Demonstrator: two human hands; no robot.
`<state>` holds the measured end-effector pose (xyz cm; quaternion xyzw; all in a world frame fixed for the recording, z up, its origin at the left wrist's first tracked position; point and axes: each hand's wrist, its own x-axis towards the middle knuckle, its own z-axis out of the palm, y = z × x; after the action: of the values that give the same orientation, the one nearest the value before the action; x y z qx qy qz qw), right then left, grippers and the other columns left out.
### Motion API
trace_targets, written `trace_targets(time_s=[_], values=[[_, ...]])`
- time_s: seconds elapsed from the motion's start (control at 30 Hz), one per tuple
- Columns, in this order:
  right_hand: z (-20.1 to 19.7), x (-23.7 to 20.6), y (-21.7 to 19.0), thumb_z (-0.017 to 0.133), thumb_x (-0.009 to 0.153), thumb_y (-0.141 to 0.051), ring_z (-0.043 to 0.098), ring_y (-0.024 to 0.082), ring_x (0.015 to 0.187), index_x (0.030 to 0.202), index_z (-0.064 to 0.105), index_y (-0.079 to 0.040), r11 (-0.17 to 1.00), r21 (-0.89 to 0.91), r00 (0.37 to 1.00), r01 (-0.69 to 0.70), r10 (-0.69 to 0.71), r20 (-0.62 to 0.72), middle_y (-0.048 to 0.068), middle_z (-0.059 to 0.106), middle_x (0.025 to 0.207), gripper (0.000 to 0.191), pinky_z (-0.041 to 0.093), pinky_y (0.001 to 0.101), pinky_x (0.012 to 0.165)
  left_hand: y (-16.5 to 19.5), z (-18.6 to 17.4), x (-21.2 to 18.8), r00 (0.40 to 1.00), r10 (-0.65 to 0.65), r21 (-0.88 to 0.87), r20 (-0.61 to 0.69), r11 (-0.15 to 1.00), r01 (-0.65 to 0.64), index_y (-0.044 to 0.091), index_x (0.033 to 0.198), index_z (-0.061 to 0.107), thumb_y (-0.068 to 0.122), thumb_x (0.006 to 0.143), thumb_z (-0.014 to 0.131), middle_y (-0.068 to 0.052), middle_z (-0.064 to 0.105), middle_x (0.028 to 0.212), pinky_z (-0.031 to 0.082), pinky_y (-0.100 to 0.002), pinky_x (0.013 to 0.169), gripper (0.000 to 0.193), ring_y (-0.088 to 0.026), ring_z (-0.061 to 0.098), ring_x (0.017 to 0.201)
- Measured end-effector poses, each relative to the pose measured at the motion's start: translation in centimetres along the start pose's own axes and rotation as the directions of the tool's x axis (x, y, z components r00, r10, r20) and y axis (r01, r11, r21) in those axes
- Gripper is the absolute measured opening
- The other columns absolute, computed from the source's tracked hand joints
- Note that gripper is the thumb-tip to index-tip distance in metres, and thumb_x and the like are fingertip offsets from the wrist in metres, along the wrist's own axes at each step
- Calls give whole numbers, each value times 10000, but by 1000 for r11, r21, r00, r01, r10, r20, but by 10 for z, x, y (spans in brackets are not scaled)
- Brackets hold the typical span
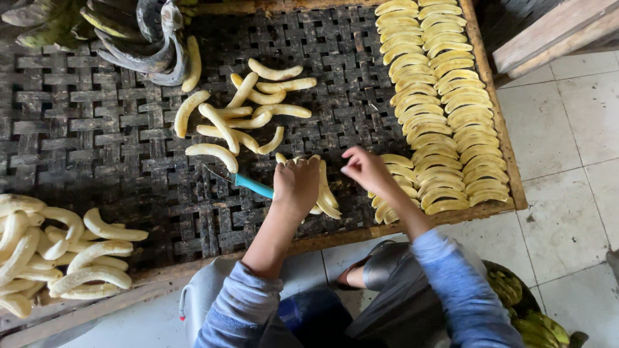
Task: The person sits at a woven bamboo tray and picks up peeled bananas one at a time, placing them in neat rows on the right side of the tray. A pile of peeled bananas sits on the left, and the person occasionally uses a small knife to trim or handle a banana before arranging it.
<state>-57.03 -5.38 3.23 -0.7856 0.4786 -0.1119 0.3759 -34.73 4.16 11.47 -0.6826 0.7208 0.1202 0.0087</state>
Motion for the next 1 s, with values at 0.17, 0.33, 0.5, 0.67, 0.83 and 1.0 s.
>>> trace_targets(time_s=[0.17,0.33,0.5,0.67,0.83,1.0], values=[[42,-9,-33,915,730,-239,663,289,778,1490,284,-74,998,-19,982,64,-60,177,177,670,898,1001,545,391,702,-1,-11,-1,995,0,-23,104,1000,3,100,1255,556,323,793,812,-105,700,1162,502,-448,941,574,-291,658,1137],[46,-8,-42,887,703,-154,708,275,822,1520,239,-84,998,66,985,6,-17,170,173,701,927,1045,558,396,761,-1,-24,-2,992,-12,-51,124,999,19,115,1316,517,328,767,822,-106,683,1200,482,-459,977,663,-294,641,1166],[35,-2,-34,746,808,-129,714,275,804,1543,222,-111,987,12,954,-159,151,260,170,723,922,903,565,423,739,-1,-19,-4,989,-25,-118,146,992,42,87,1203,593,393,942,696,-114,706,1147,499,-442,947,416,-293,663,1129],[-12,17,-19,721,892,-252,665,275,771,1480,320,-153,968,-154,866,-197,246,435,130,662,958,718,526,410,692,-2,-12,-3,997,-31,-140,76,989,41,102,1194,607,358,917,697,-99,716,1097,501,-448,902,387,-293,669,1082],[-68,38,14,500,1075,-306,701,138,791,1204,572,-40,963,-85,890,-256,269,369,66,736,874,305,556,328,748,-3,-8,-3,999,-25,-134,30,991,29,101,1199,606,336,926,692,-103,712,1088,515,-441,857,371,-299,677,1050],[-97,48,59,637,1001,-274,674,157,839,1110,721,-27,990,-68,943,-122,138,304,75,764,916,282,545,331,774,-1,-9,-4,999,5,-123,54,992,2,88,1121,621,394,904,707,-103,709,1055,501,-451,876,385,-300,664,1058]])
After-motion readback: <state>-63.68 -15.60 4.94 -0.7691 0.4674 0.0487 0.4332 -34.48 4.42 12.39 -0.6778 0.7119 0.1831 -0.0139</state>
